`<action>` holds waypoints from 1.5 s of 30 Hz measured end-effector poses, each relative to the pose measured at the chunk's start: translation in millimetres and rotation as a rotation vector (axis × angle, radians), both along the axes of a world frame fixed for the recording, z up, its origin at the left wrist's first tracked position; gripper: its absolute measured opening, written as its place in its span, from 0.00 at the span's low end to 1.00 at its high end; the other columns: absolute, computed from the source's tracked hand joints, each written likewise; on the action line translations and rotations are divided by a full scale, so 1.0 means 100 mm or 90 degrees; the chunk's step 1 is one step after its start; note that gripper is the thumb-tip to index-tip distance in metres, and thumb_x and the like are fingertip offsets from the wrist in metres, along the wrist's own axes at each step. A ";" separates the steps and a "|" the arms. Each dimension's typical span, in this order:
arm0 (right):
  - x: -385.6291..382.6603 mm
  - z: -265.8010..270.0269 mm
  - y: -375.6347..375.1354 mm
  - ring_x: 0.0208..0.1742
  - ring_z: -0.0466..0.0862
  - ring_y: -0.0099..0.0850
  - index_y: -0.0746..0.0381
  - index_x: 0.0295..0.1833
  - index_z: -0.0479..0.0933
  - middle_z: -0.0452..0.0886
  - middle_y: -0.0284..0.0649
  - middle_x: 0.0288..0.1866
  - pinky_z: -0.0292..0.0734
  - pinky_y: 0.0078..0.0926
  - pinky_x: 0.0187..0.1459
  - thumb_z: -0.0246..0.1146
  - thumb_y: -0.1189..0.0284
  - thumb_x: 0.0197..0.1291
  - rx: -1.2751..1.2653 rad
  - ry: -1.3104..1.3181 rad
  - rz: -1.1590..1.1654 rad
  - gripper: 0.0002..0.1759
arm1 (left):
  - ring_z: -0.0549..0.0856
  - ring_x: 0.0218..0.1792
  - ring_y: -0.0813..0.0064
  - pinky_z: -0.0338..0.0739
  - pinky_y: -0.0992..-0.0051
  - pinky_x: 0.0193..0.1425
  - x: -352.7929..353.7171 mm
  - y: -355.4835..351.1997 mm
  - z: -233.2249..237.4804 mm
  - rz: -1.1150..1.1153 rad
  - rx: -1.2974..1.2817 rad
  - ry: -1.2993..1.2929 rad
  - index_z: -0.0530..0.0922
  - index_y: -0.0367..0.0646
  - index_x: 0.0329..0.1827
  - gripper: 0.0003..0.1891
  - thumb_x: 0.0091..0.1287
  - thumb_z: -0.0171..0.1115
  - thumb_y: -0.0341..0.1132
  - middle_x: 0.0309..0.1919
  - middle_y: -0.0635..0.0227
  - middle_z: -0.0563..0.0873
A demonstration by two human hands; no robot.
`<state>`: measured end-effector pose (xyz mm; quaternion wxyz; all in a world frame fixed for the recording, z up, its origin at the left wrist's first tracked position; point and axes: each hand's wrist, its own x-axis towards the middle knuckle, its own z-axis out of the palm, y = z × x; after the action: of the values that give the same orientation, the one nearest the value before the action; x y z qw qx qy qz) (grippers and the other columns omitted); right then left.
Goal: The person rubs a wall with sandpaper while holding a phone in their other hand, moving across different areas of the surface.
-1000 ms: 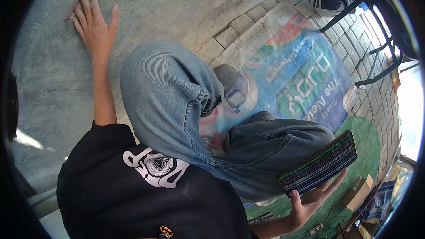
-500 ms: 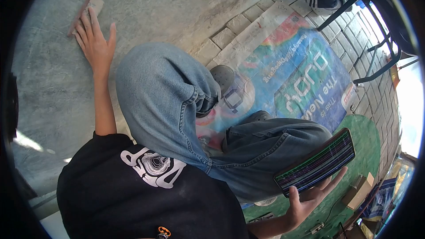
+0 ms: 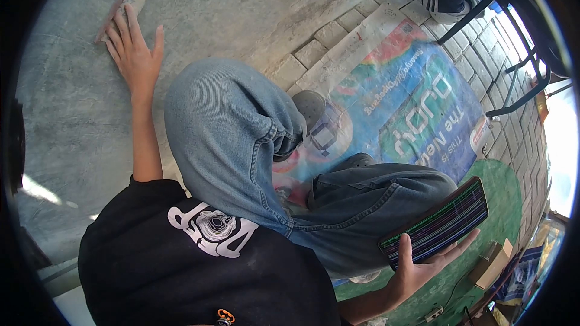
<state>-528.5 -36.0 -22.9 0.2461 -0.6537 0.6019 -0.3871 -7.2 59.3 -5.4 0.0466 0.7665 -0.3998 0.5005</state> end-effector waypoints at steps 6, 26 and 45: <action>-0.06 0.13 -0.01 0.68 0.64 0.36 0.61 0.77 0.43 0.58 0.52 0.71 0.57 0.31 0.68 0.70 0.70 0.42 0.135 -0.306 0.008 0.58 | 0.54 0.73 0.46 0.49 0.46 0.73 -0.03 0.04 -0.04 0.018 0.022 0.026 0.52 0.50 0.76 0.39 0.67 0.53 0.57 0.74 0.54 0.57; -0.18 0.12 0.01 0.71 0.59 0.39 0.61 0.78 0.39 0.55 0.55 0.71 0.47 0.34 0.72 0.73 0.63 0.39 0.141 -0.288 0.114 0.64 | 0.53 0.74 0.47 0.47 0.45 0.73 0.05 -0.15 0.16 -0.021 -0.003 -0.026 0.52 0.51 0.76 0.40 0.66 0.52 0.59 0.73 0.55 0.58; -0.19 0.13 0.01 0.71 0.58 0.38 0.61 0.77 0.40 0.52 0.53 0.74 0.48 0.33 0.72 0.74 0.64 0.38 0.131 -0.260 0.142 0.64 | 0.54 0.73 0.47 0.48 0.45 0.73 0.04 -0.13 0.12 -0.013 -0.001 -0.018 0.53 0.49 0.76 0.39 0.65 0.53 0.56 0.74 0.57 0.57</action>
<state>-547.2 -35.4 -9.9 0.4691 -0.5960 0.4997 -0.4185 -3.3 46.2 6.2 0.0467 0.7549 -0.4079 0.5114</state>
